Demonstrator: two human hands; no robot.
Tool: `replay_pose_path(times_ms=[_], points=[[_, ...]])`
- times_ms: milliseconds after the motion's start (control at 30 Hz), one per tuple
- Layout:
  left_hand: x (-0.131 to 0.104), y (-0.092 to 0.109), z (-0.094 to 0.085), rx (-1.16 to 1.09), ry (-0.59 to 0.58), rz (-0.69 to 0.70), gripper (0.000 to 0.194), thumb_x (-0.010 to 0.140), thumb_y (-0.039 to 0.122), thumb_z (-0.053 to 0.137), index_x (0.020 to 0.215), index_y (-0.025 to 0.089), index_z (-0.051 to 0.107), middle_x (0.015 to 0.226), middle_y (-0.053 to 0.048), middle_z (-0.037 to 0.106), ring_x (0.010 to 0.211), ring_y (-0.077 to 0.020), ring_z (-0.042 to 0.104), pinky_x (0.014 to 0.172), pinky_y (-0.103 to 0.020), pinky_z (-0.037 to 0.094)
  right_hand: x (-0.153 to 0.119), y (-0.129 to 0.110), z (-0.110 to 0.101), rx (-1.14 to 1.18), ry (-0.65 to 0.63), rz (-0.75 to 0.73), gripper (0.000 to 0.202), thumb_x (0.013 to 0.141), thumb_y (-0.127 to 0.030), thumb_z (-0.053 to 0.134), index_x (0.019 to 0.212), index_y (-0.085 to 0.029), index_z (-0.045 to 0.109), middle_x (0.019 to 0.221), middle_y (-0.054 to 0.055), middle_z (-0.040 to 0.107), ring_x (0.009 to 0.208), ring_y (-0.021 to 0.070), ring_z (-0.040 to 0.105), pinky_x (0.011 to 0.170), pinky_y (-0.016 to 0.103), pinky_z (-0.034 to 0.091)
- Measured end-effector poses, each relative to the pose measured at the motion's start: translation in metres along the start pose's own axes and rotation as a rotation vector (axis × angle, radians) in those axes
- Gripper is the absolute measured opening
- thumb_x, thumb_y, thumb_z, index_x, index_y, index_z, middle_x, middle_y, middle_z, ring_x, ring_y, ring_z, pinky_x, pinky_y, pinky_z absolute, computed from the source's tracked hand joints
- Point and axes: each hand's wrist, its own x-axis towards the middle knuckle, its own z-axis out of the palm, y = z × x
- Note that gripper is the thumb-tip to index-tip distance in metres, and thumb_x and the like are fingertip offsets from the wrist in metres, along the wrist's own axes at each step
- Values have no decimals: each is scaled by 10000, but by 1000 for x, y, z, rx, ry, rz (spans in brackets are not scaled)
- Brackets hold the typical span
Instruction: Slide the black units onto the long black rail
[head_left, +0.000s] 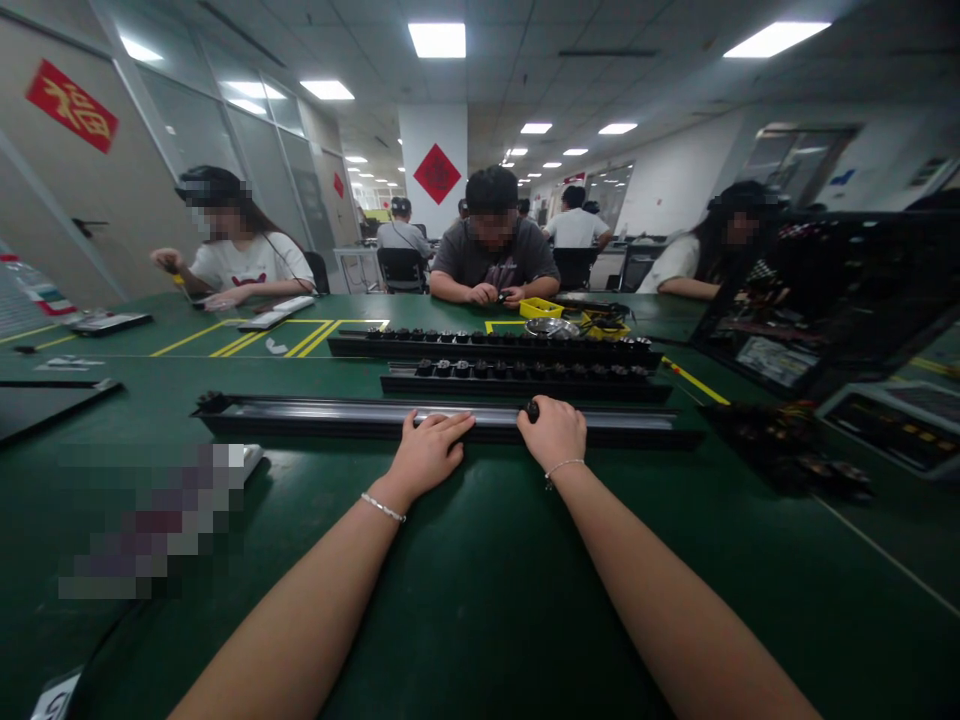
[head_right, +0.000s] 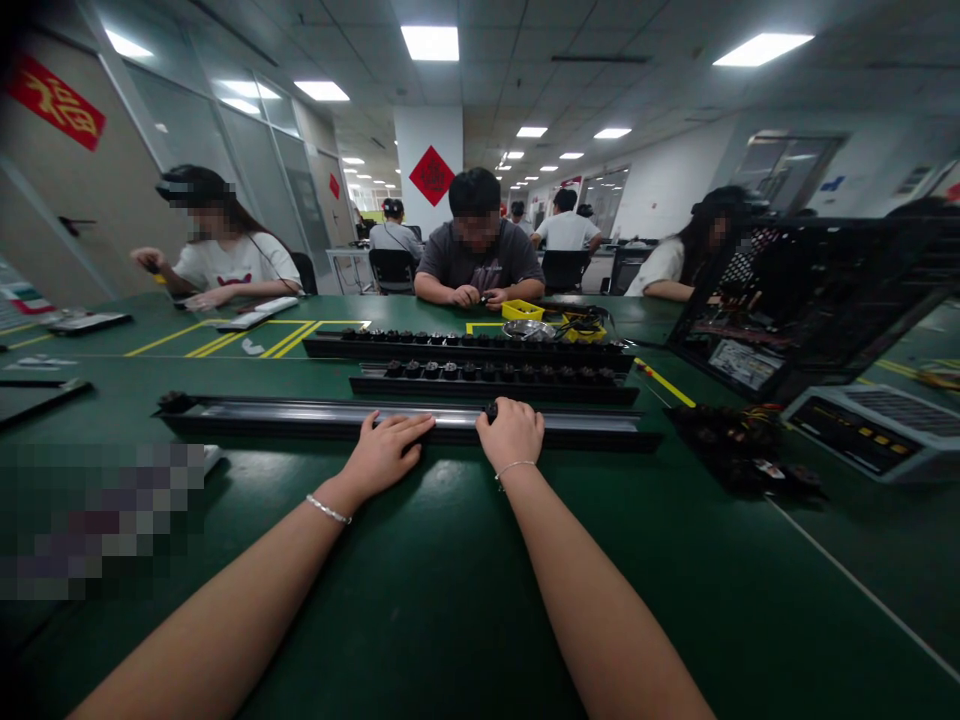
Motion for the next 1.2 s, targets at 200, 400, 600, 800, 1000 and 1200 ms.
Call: replay_pose_path(times_ms=[200, 400, 600, 800, 1000, 1200], points=[[1, 0, 1, -12, 0, -14, 453, 850, 272, 460, 1290, 374, 493, 1319, 16, 566, 1155, -232, 528, 1069, -598, 175, 1, 16, -2, 12, 36, -12, 263, 816, -355, 438, 905, -195, 627, 947, 88, 663, 957, 233, 536, 855, 369, 319], [0, 1, 1, -29, 10, -31, 440, 857, 266, 455, 1284, 360, 499, 1314, 16, 570, 1148, -222, 525, 1075, -588, 155, 2, 17, 0, 33, 45, -15, 258, 803, -358, 452, 896, -198, 631, 936, 83, 665, 946, 227, 536, 838, 357, 328], [1, 2, 0, -42, 2, -44, 437, 855, 268, 461, 1279, 365, 505, 1297, 17, 584, 1153, -224, 521, 1079, -585, 143, 2, 17, 0, 50, 46, 1, 257, 801, -360, 446, 874, -194, 627, 944, 87, 666, 951, 231, 535, 846, 362, 328], [1, 2, -1, -30, -8, -57, 445, 855, 265, 455, 1284, 375, 503, 1286, 16, 593, 1149, -226, 527, 1078, -581, 149, 3, 20, 0, 55, 48, 34, 257, 787, -335, 441, 881, -187, 628, 942, 96, 664, 962, 239, 530, 862, 370, 322], [1, 3, -1, -9, -8, -67, 441, 857, 267, 452, 1281, 377, 506, 1284, 18, 595, 1146, -223, 533, 1080, -567, 160, 5, 29, -3, 53, 55, 67, 258, 780, -324, 439, 881, -183, 629, 948, 101, 660, 964, 241, 527, 875, 375, 317], [1, 2, 0, -22, -11, -64, 435, 859, 268, 452, 1279, 365, 505, 1292, 18, 588, 1153, -217, 526, 1081, -568, 149, 6, 33, -1, 45, 68, 63, 273, 779, -323, 434, 890, -172, 633, 921, 106, 655, 945, 240, 531, 859, 368, 325]])
